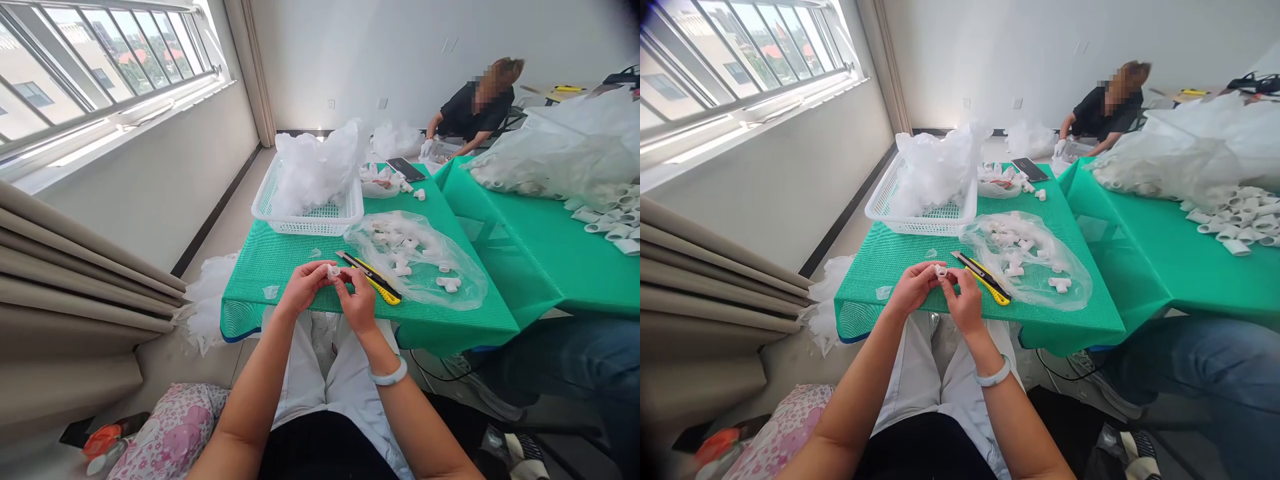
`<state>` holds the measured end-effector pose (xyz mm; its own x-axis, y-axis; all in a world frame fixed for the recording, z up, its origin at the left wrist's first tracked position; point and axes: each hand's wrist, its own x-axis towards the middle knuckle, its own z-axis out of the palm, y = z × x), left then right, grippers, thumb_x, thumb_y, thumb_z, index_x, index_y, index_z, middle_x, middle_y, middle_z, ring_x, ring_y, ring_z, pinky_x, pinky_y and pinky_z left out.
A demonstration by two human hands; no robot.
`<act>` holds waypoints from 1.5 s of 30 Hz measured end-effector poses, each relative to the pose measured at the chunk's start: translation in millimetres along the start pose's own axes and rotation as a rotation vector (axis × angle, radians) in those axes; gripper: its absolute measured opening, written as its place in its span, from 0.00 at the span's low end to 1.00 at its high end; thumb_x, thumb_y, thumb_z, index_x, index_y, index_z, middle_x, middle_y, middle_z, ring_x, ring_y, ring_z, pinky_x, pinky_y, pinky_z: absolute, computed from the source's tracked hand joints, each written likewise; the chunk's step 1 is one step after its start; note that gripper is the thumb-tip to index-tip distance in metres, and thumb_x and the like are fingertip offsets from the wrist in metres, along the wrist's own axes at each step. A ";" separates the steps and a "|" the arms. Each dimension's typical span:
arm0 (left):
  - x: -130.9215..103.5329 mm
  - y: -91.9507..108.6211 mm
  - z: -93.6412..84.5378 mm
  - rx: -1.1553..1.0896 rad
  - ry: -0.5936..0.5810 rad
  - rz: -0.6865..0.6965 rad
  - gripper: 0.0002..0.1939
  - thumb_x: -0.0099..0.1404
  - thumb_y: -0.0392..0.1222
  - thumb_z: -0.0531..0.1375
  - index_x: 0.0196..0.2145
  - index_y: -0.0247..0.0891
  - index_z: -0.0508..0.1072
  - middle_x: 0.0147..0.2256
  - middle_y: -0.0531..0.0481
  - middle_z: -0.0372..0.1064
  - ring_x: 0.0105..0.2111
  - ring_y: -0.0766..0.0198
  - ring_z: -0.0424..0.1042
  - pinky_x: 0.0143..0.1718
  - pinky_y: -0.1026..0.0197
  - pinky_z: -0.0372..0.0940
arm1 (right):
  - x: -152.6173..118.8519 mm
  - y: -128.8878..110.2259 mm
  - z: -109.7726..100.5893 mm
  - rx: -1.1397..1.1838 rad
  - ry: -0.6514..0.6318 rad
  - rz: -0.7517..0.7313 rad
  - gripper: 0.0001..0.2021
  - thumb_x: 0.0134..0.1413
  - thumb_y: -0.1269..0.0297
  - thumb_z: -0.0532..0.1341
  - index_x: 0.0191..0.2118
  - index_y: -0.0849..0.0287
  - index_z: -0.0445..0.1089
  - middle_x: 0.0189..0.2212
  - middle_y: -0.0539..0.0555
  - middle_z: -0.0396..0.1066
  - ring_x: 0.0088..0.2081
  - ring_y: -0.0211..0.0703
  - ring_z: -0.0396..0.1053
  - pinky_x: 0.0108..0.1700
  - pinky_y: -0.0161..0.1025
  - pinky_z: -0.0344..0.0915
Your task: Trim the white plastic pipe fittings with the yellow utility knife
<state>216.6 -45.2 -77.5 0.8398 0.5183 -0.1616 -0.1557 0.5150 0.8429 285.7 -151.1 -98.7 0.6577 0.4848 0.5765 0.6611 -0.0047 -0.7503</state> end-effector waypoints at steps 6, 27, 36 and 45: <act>-2.2 1.0 0.6 -0.023 -0.004 0.027 0.15 0.48 0.45 0.69 0.33 0.34 0.79 0.30 0.47 0.75 0.32 0.64 0.72 0.38 0.60 0.66 | 0.8 -3.4 -1.0 -0.004 -0.024 0.001 0.10 0.59 0.56 0.55 0.39 0.55 0.68 0.32 0.52 0.72 0.32 0.40 0.69 0.35 0.39 0.67; -3.9 2.1 2.9 -0.010 0.014 0.106 0.12 0.46 0.42 0.69 0.30 0.35 0.78 0.28 0.50 0.72 0.31 0.67 0.69 0.38 0.62 0.63 | -5.1 0.2 -0.3 0.057 0.009 0.053 0.10 0.58 0.58 0.54 0.43 0.55 0.63 0.32 0.53 0.69 0.33 0.41 0.68 0.35 0.40 0.69; 0.8 -4.4 0.1 0.016 0.057 0.141 0.14 0.48 0.47 0.68 0.31 0.36 0.78 0.32 0.49 0.73 0.32 0.67 0.68 0.36 0.64 0.62 | -5.3 3.7 2.0 -0.098 -0.027 -0.133 0.14 0.58 0.71 0.49 0.43 0.52 0.69 0.40 0.57 0.64 0.42 0.45 0.67 0.42 0.46 0.68; -5.9 -5.2 3.3 0.335 0.115 0.315 0.10 0.52 0.45 0.65 0.31 0.37 0.78 0.31 0.50 0.74 0.32 0.65 0.68 0.37 0.63 0.62 | 6.0 -1.0 5.7 0.046 -0.217 0.198 0.13 0.57 0.67 0.52 0.37 0.57 0.74 0.54 0.60 0.65 0.57 0.52 0.60 0.54 0.53 0.63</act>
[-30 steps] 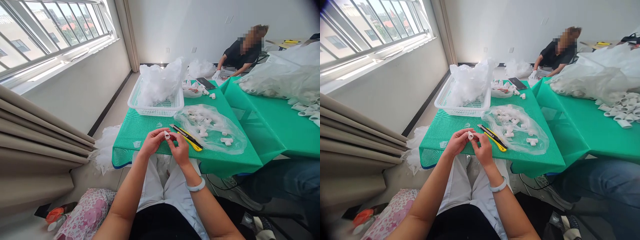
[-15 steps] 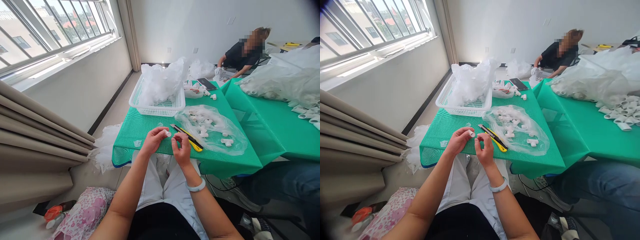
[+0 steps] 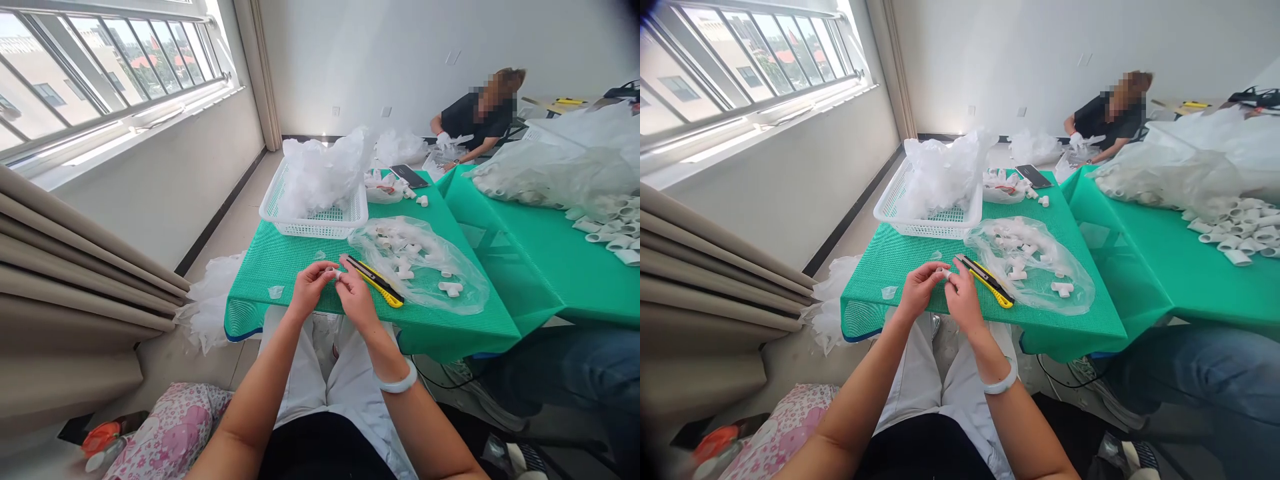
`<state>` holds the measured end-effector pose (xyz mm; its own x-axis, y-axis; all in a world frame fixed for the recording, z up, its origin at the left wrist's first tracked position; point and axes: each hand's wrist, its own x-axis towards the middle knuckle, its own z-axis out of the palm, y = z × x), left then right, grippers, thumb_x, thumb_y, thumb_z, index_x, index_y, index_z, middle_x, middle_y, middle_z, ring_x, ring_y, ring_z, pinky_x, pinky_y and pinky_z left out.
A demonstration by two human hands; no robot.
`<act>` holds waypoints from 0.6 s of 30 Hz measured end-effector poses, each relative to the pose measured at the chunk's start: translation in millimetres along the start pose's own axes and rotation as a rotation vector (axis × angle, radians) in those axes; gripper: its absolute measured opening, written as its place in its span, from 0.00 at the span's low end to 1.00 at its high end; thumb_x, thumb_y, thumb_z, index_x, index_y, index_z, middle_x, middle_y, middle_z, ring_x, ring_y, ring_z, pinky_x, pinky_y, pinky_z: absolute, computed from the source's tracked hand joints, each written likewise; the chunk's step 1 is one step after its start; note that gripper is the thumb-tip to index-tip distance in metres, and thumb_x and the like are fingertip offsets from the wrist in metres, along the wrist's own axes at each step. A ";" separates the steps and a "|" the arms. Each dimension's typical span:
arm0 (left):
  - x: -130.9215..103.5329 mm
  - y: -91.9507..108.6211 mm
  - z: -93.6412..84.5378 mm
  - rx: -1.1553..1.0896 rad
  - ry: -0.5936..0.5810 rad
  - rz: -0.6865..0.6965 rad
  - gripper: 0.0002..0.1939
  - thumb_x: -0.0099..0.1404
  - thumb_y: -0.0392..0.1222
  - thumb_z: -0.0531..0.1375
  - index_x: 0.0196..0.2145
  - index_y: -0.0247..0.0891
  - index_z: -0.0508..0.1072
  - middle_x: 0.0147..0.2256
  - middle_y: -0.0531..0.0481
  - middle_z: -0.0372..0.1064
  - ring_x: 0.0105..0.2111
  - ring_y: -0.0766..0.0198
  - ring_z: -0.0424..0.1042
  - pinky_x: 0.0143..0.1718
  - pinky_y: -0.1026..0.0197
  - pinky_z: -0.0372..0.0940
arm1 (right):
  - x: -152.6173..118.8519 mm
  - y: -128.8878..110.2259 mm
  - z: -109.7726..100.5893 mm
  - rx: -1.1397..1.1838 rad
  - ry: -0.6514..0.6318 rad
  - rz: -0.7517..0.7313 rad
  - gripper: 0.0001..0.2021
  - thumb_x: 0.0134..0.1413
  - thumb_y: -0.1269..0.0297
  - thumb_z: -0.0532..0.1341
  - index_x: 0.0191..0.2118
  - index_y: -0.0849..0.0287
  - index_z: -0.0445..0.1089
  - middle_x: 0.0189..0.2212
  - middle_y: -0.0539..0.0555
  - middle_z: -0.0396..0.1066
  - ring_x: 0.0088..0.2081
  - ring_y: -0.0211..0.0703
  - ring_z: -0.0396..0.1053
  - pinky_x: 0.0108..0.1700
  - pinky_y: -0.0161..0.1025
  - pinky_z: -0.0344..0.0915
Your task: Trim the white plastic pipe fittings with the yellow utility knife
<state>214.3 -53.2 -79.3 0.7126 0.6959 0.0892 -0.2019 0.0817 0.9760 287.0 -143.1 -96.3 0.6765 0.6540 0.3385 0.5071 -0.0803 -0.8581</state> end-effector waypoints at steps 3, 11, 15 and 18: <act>-2.1 0.5 1.8 0.020 0.018 0.008 0.11 0.52 0.46 0.65 0.31 0.37 0.77 0.31 0.49 0.74 0.33 0.63 0.69 0.38 0.61 0.62 | 0.9 -9.7 -8.9 0.157 -0.121 0.054 0.14 0.58 0.61 0.53 0.36 0.57 0.75 0.49 0.60 0.71 0.52 0.51 0.67 0.47 0.49 0.69; 4.4 -7.7 -0.1 -0.119 0.066 -0.046 0.13 0.54 0.49 0.64 0.32 0.37 0.77 0.34 0.48 0.74 0.32 0.65 0.68 0.36 0.63 0.63 | -7.1 -11.0 -21.3 0.031 0.317 0.092 0.14 0.59 0.56 0.53 0.37 0.59 0.71 0.23 0.52 0.74 0.27 0.42 0.72 0.33 0.41 0.70; 5.9 -8.5 -0.6 -0.168 0.072 -0.073 0.15 0.51 0.50 0.65 0.32 0.37 0.77 0.33 0.48 0.74 0.32 0.65 0.68 0.35 0.63 0.63 | 3.0 -2.7 -18.0 -0.019 0.280 -0.106 0.12 0.60 0.61 0.50 0.41 0.57 0.69 0.38 0.58 0.73 0.41 0.45 0.72 0.41 0.44 0.70; 5.3 -7.6 -0.7 -0.182 0.054 -0.085 0.15 0.51 0.49 0.66 0.32 0.37 0.77 0.32 0.48 0.74 0.32 0.66 0.68 0.35 0.63 0.63 | 5.5 2.2 -12.8 -0.041 0.251 -0.178 0.12 0.60 0.63 0.49 0.39 0.56 0.69 0.44 0.59 0.71 0.47 0.46 0.69 0.46 0.46 0.68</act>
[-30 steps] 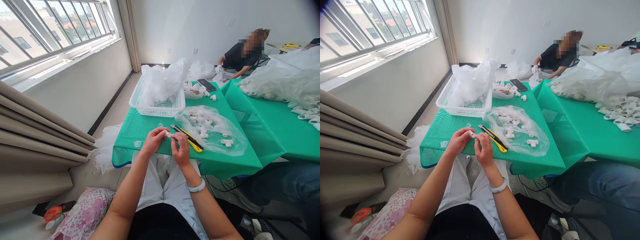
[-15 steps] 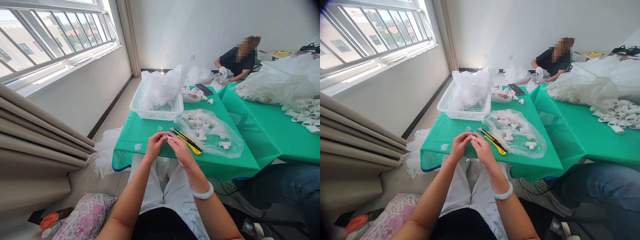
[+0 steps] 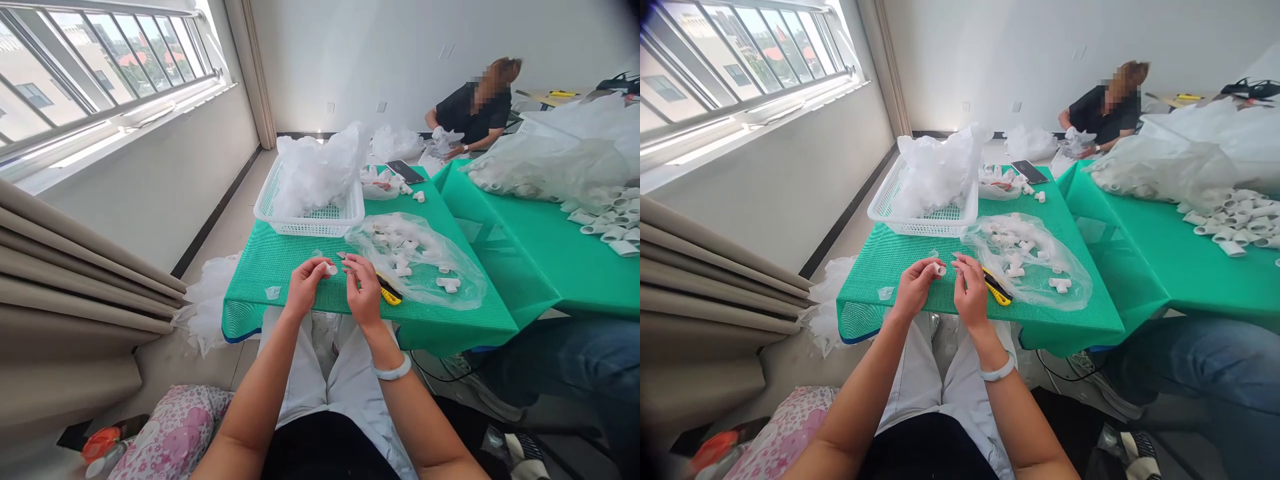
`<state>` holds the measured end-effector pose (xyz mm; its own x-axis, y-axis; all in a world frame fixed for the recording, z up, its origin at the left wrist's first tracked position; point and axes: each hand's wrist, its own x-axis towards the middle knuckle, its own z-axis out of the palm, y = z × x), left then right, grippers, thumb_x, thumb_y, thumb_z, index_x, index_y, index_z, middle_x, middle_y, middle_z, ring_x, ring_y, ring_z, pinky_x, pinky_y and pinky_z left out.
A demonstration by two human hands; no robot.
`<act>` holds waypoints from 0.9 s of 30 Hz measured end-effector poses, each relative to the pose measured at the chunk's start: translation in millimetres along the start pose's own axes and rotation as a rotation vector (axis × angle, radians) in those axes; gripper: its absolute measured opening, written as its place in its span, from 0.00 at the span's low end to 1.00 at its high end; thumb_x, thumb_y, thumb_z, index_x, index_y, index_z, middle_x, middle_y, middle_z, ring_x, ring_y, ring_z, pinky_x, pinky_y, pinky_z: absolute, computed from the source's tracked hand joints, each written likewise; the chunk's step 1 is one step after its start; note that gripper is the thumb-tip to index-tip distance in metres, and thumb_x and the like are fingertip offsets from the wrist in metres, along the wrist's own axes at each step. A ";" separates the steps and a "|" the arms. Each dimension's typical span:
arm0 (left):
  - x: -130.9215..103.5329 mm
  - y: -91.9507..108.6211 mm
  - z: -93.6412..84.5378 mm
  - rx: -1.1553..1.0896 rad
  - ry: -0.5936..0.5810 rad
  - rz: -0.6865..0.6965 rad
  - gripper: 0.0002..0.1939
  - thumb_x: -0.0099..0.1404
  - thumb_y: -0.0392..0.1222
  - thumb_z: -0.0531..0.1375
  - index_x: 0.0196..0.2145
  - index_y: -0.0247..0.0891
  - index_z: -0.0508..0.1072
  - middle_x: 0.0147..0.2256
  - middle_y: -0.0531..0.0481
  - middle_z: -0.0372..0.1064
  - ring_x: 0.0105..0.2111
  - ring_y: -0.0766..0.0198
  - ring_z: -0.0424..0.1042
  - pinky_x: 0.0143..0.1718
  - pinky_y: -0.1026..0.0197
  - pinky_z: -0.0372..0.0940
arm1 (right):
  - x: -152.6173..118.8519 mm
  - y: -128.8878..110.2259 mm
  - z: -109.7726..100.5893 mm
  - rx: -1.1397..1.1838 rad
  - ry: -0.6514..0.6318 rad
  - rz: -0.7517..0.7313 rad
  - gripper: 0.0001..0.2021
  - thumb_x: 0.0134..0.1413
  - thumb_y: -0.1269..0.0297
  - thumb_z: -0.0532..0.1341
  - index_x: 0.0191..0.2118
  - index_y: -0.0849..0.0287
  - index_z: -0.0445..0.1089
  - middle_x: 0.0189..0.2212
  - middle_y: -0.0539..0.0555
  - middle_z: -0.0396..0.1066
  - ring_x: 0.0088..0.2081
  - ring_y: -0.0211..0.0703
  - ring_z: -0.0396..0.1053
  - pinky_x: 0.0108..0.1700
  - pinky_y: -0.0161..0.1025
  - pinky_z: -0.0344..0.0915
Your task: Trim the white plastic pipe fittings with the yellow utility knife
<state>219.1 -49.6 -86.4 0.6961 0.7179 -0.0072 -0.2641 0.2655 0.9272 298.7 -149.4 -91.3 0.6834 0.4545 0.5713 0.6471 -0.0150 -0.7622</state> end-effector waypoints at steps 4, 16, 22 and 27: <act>-1.0 2.2 0.9 -0.002 -0.033 -0.011 0.14 0.51 0.49 0.66 0.32 0.37 0.77 0.33 0.49 0.74 0.31 0.66 0.68 0.36 0.62 0.63 | -5.3 2.4 1.2 0.069 -0.032 0.113 0.10 0.58 0.63 0.51 0.40 0.56 0.67 0.37 0.56 0.73 0.38 0.44 0.72 0.38 0.42 0.71; 0.7 -1.7 -0.2 0.027 -0.019 0.009 0.13 0.53 0.48 0.65 0.32 0.37 0.77 0.32 0.49 0.74 0.30 0.68 0.68 0.34 0.64 0.64 | -5.7 1.3 -2.7 0.087 -0.168 0.165 0.10 0.58 0.59 0.52 0.34 0.56 0.67 0.27 0.51 0.72 0.29 0.40 0.70 0.32 0.37 0.67; 1.1 -4.4 -2.5 0.068 -0.016 0.009 0.12 0.53 0.47 0.65 0.34 0.37 0.77 0.32 0.50 0.74 0.30 0.67 0.68 0.35 0.63 0.65 | -7.8 0.8 -4.4 0.126 -0.151 0.112 0.09 0.59 0.61 0.51 0.37 0.55 0.67 0.29 0.51 0.72 0.28 0.40 0.70 0.31 0.37 0.67; 1.8 -6.3 -4.7 0.144 -0.019 0.040 0.14 0.55 0.48 0.63 0.35 0.37 0.77 0.34 0.49 0.74 0.30 0.68 0.68 0.35 0.64 0.64 | -9.6 3.8 -2.4 0.033 -0.193 -0.101 0.13 0.59 0.68 0.48 0.40 0.53 0.69 0.33 0.53 0.72 0.35 0.41 0.70 0.37 0.40 0.68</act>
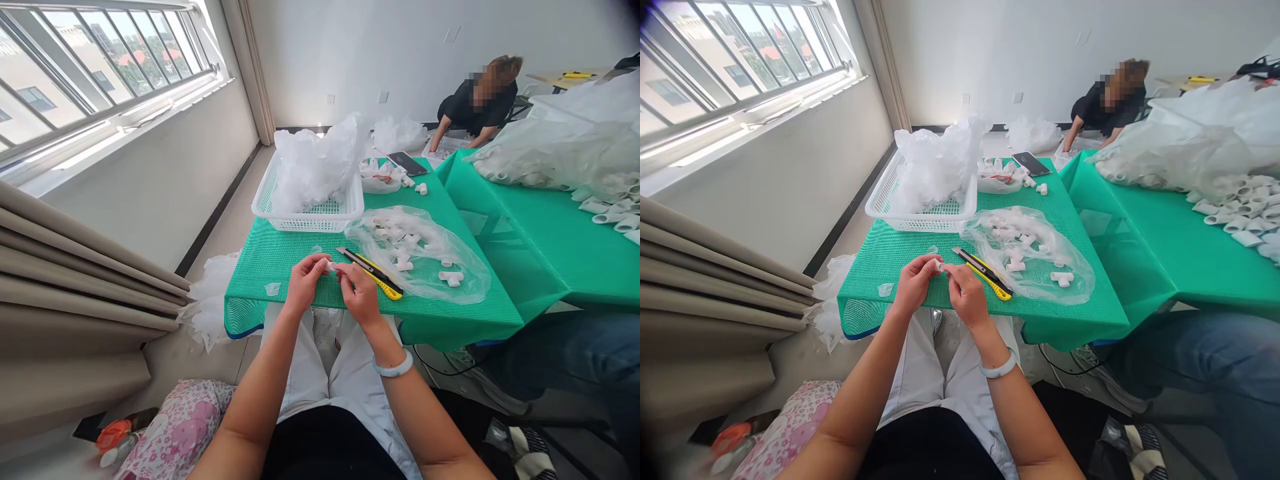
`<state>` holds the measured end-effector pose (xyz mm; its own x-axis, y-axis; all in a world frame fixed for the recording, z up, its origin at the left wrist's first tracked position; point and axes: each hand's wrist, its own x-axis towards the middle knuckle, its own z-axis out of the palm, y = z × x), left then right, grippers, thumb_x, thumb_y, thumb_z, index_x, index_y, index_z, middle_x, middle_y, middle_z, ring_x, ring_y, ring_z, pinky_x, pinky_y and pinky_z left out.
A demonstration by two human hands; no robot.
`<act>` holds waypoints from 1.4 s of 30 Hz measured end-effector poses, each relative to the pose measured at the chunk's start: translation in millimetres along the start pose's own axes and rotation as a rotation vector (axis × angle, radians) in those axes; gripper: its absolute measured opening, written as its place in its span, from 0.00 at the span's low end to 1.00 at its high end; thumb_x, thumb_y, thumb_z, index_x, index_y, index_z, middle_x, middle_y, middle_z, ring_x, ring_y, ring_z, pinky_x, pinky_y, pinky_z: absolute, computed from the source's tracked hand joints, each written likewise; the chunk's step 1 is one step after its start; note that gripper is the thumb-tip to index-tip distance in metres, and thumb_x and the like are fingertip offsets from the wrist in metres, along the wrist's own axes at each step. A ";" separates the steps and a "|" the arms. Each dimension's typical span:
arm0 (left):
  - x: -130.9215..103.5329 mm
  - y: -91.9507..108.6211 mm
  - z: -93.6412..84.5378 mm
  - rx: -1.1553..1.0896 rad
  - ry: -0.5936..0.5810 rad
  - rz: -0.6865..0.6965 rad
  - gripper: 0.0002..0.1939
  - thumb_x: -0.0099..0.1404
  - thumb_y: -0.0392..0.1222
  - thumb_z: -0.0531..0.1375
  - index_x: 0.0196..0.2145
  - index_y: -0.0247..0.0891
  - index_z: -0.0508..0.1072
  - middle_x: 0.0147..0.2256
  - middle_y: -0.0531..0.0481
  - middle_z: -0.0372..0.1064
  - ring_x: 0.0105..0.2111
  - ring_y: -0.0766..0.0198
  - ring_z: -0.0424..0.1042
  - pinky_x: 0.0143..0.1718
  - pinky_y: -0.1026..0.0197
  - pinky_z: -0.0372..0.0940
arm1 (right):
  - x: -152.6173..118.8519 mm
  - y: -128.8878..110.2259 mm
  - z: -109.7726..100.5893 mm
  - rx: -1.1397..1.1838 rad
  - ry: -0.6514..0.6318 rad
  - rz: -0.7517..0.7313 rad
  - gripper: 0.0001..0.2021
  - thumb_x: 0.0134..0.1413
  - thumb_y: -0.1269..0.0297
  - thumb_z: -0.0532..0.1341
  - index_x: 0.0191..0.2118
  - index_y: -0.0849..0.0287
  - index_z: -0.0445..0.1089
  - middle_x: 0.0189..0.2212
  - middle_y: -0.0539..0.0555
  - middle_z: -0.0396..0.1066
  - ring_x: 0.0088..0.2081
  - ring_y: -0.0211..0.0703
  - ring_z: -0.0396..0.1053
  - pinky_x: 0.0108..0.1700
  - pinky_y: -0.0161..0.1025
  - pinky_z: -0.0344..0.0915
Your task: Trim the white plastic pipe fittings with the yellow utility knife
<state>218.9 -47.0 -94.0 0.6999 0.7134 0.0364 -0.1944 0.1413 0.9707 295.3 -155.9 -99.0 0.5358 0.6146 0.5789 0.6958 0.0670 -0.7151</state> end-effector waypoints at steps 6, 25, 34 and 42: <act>-5.9 9.3 3.6 0.215 -0.022 0.117 0.10 0.57 0.45 0.61 0.34 0.37 0.76 0.34 0.48 0.74 0.36 0.63 0.70 0.41 0.61 0.64 | 0.7 9.1 9.8 -0.144 -0.094 0.023 0.15 0.57 0.71 0.49 0.40 0.56 0.73 0.39 0.58 0.71 0.42 0.45 0.68 0.43 0.44 0.67; 0.9 6.5 4.5 -0.167 0.008 -0.023 0.14 0.52 0.50 0.65 0.32 0.37 0.76 0.32 0.50 0.72 0.32 0.66 0.70 0.38 0.61 0.66 | 15.4 -2.4 3.7 0.286 0.023 0.438 0.13 0.55 0.55 0.54 0.32 0.57 0.69 0.27 0.52 0.71 0.29 0.41 0.68 0.29 0.37 0.64; -3.4 3.9 -1.9 -0.002 -0.098 0.152 0.15 0.57 0.46 0.63 0.42 0.40 0.76 0.46 0.45 0.72 0.51 0.57 0.66 0.54 0.56 0.59 | 14.4 -3.6 0.0 0.328 -0.178 0.455 0.18 0.52 0.48 0.56 0.32 0.60 0.70 0.21 0.49 0.68 0.23 0.38 0.63 0.25 0.34 0.59; -5.4 18.3 -4.0 0.176 -0.225 -0.010 0.20 0.53 0.47 0.65 0.43 0.36 0.75 0.40 0.45 0.75 0.42 0.57 0.73 0.46 0.55 0.66 | 10.1 -1.1 2.9 0.189 -0.056 0.316 0.11 0.53 0.56 0.57 0.35 0.56 0.70 0.25 0.50 0.70 0.26 0.39 0.65 0.29 0.36 0.63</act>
<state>208.8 -45.5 -77.4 0.8400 0.5394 0.0590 -0.0783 0.0128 0.9969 298.6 -147.5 -93.4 0.6795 0.6699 0.2992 0.3964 0.0080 -0.9180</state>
